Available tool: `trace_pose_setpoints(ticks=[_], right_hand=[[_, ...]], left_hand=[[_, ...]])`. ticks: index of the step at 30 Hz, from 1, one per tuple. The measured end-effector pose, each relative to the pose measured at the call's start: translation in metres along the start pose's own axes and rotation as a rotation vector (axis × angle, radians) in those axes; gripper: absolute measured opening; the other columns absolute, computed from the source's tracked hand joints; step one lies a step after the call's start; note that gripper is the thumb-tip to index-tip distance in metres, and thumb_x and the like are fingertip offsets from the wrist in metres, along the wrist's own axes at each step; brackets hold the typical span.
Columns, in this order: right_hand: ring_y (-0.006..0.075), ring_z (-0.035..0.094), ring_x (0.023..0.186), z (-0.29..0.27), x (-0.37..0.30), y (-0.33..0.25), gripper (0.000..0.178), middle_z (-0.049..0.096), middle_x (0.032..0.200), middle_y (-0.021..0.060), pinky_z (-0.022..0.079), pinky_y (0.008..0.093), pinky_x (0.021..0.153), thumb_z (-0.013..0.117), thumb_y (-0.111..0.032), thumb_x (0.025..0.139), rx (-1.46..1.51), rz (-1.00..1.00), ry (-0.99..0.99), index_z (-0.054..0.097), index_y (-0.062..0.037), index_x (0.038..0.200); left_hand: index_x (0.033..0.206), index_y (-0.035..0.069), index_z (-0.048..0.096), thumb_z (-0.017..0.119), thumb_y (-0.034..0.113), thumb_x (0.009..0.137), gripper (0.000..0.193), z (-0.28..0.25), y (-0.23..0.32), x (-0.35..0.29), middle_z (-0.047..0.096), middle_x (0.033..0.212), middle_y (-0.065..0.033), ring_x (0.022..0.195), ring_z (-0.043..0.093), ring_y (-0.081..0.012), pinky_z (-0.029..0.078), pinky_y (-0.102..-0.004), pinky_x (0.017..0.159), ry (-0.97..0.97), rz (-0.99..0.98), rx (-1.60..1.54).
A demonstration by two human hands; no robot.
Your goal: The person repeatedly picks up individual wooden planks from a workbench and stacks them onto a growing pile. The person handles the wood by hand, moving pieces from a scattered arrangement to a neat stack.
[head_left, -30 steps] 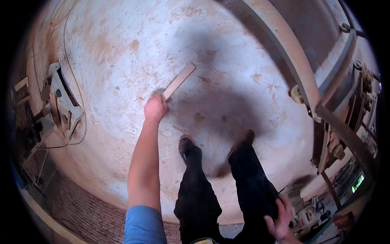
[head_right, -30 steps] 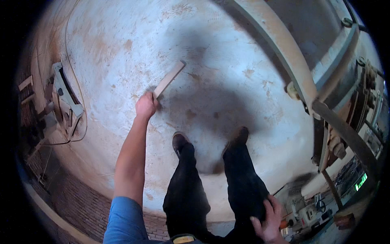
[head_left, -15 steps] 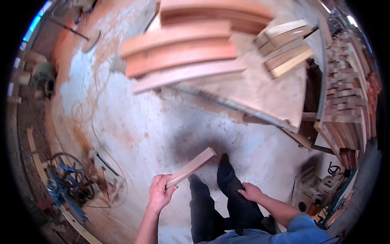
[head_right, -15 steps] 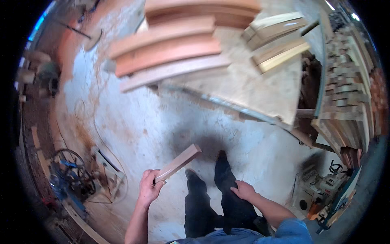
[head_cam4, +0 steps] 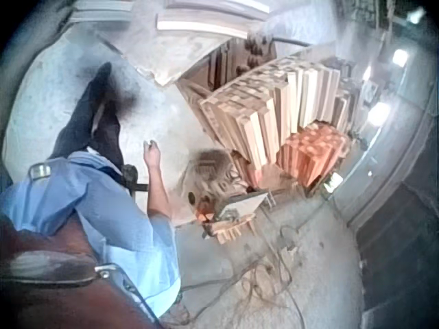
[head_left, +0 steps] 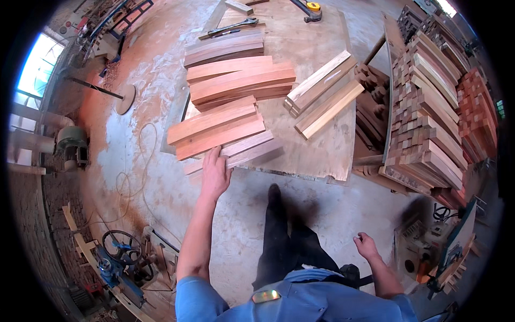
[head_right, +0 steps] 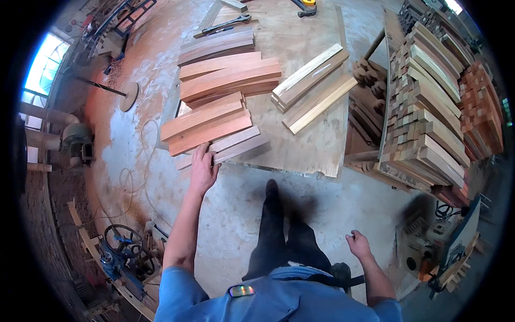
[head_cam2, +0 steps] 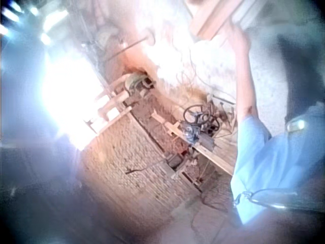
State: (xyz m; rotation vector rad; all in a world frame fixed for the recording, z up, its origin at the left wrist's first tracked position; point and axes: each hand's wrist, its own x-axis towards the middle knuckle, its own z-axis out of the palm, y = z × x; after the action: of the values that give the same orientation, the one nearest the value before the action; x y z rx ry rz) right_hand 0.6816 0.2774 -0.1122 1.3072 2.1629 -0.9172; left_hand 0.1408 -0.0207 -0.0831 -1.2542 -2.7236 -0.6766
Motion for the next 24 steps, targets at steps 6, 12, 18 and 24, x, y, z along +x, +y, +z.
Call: trace_pose_setpoints(ticks=[6, 12, 18, 24], right_hand=[[0.0339, 0.069, 0.095, 0.001, -0.016, 0.009, 0.044, 0.071, 0.100, 0.0224, 0.054, 0.0412, 0.087, 0.065, -0.032, 0.094, 0.185, 0.174, -0.003, 0.064, 0.0035, 0.120], [0.0336, 0.068, 0.104, -0.036, 0.001, -0.073, 0.045, 0.070, 0.111, 0.0237, 0.052, 0.0396, 0.093, 0.064, -0.031, 0.094, 0.227, 0.132, -0.007, 0.062, 0.0008, 0.125], [0.0316, 0.069, 0.102, -0.063, 0.004, -0.125, 0.043, 0.071, 0.110, 0.0200, 0.053, 0.0363, 0.091, 0.064, -0.028, 0.095, 0.439, 0.112, 0.163, 0.061, 0.0013, 0.127], [0.0300, 0.070, 0.098, -0.102, 0.022, -0.171, 0.042, 0.071, 0.105, 0.0189, 0.054, 0.0367, 0.088, 0.066, -0.026, 0.094, 0.450, -0.048, 0.212, 0.062, 0.0027, 0.123]], left_hand=[[0.125, -0.002, 0.052, 0.075, 0.009, 0.076, 0.055, 0.004, -0.007, 0.018, 0.053, 0.131, -0.0244, 0.124, 0.048, -0.0438, 0.039, -0.0523, 0.106, -0.105, 0.005, -0.054], [0.131, -0.002, 0.050, 0.080, 0.011, 0.070, 0.069, 0.003, -0.005, 0.037, 0.053, 0.125, -0.0232, 0.117, 0.049, -0.0424, 0.041, -0.0503, 0.103, -0.221, -0.003, -0.001], [0.126, -0.001, 0.053, 0.079, 0.011, 0.067, 0.066, -0.008, 0.028, 0.047, 0.054, 0.120, -0.0229, 0.111, 0.051, -0.0417, 0.042, -0.0503, 0.099, -0.360, 0.090, -0.109], [0.119, 0.001, 0.056, 0.076, 0.015, 0.068, 0.057, 0.057, 0.122, 0.081, 0.057, 0.114, -0.0200, 0.109, 0.053, -0.0390, 0.045, -0.0483, 0.095, -0.432, 0.184, -0.149]])
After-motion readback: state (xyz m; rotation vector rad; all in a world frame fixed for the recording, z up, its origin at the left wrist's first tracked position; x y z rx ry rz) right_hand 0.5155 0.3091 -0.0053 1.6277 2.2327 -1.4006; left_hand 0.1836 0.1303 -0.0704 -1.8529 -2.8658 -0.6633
